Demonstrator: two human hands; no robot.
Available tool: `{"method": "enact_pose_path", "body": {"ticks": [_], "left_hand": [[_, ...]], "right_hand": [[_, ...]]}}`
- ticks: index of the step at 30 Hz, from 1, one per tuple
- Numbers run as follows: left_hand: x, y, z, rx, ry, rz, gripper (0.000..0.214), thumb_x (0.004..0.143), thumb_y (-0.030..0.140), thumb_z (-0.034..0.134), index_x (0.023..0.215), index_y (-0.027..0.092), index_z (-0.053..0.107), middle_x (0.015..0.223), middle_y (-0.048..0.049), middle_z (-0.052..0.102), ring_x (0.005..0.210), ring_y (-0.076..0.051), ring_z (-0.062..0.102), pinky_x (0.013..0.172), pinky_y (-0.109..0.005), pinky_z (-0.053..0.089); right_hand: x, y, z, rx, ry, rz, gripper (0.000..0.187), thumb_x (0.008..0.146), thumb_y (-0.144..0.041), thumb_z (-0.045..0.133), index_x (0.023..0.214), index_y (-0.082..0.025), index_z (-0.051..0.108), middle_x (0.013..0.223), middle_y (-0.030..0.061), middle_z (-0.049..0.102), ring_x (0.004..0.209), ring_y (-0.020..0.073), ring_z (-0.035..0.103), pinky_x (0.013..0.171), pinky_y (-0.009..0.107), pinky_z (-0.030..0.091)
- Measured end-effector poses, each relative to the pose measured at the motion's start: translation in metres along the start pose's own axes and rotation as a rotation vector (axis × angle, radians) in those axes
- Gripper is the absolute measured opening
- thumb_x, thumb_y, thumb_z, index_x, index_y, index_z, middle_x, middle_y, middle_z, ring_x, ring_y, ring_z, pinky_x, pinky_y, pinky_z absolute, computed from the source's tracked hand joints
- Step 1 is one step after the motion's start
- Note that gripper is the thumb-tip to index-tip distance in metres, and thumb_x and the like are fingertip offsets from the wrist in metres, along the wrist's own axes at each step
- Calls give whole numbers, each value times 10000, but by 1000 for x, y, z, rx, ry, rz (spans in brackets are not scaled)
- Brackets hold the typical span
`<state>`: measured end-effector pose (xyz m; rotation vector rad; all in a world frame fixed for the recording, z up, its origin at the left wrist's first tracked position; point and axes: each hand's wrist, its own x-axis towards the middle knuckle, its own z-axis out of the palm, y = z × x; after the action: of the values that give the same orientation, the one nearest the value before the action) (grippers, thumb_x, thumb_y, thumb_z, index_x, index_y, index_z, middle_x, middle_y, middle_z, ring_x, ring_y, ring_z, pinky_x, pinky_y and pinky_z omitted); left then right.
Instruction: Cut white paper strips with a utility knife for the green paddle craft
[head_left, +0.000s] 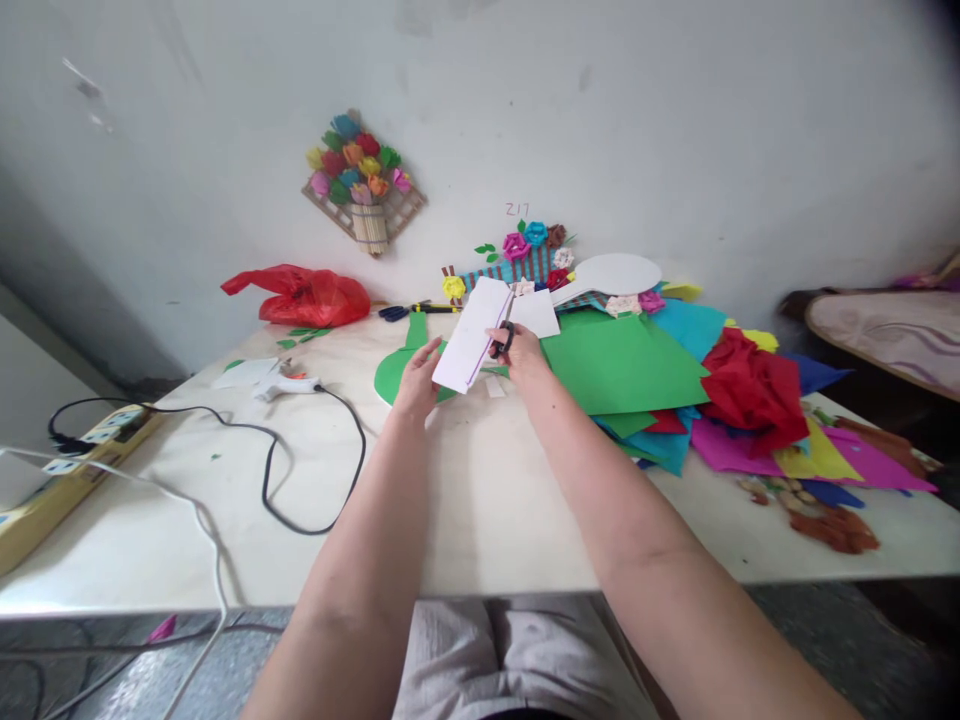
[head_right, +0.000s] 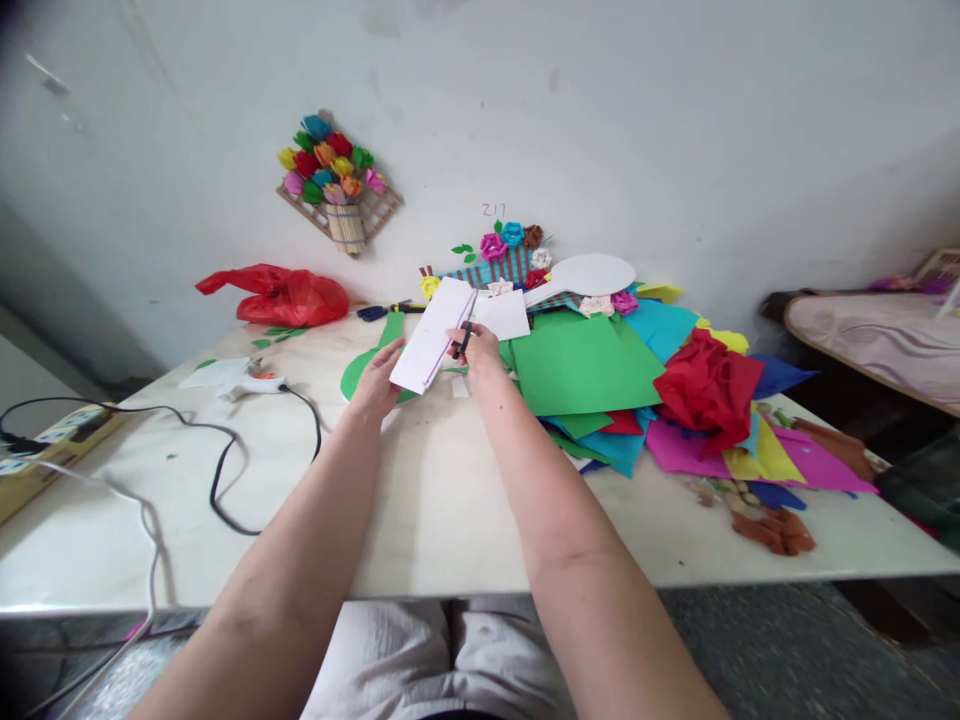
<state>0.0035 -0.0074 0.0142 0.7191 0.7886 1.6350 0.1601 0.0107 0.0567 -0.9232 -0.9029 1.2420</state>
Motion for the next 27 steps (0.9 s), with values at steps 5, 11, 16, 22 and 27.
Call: {"method": "enact_pose_path", "body": {"ticks": [5,11,16,22,27], "left_hand": [[-9,-8,6,101,-187,-14,468,519,-76,834,918,149,742,961,-80,771,999,-218,700,879,-269,511],[-18,-17,22,-64,-136,83,318,701,73,819,976,206,731,1129,-66,743,1174,-213,638,970,-298,481],[-9,-20,20,-162,30,52,150,799,182,776,930,186,704,924,-59,765,973,-207,721,896,-320,505],[0,-4,10,-235,218,59,63,886,171,688,828,165,664,742,-53,749,924,-180,742,921,-287,491],[2,5,4,-300,298,59,103,937,168,624,838,168,651,725,-42,740,894,-160,745,896,-259,515]], "right_hand": [[-3,7,12,149,160,-29,276,736,-229,725,791,-210,455,525,-92,542,444,61,545,359,139,303],[-17,15,25,222,177,-5,249,741,-178,695,869,-211,485,540,-101,572,449,59,558,397,144,321],[-21,23,26,97,129,52,284,782,-275,724,925,-210,487,562,-80,598,446,68,567,370,146,294],[-14,30,6,-75,-193,161,336,802,-464,710,817,-189,518,507,-44,593,377,76,511,317,160,251],[-13,24,-16,-152,-487,207,348,836,-512,643,871,-175,566,545,-6,632,396,102,542,336,171,322]]}}
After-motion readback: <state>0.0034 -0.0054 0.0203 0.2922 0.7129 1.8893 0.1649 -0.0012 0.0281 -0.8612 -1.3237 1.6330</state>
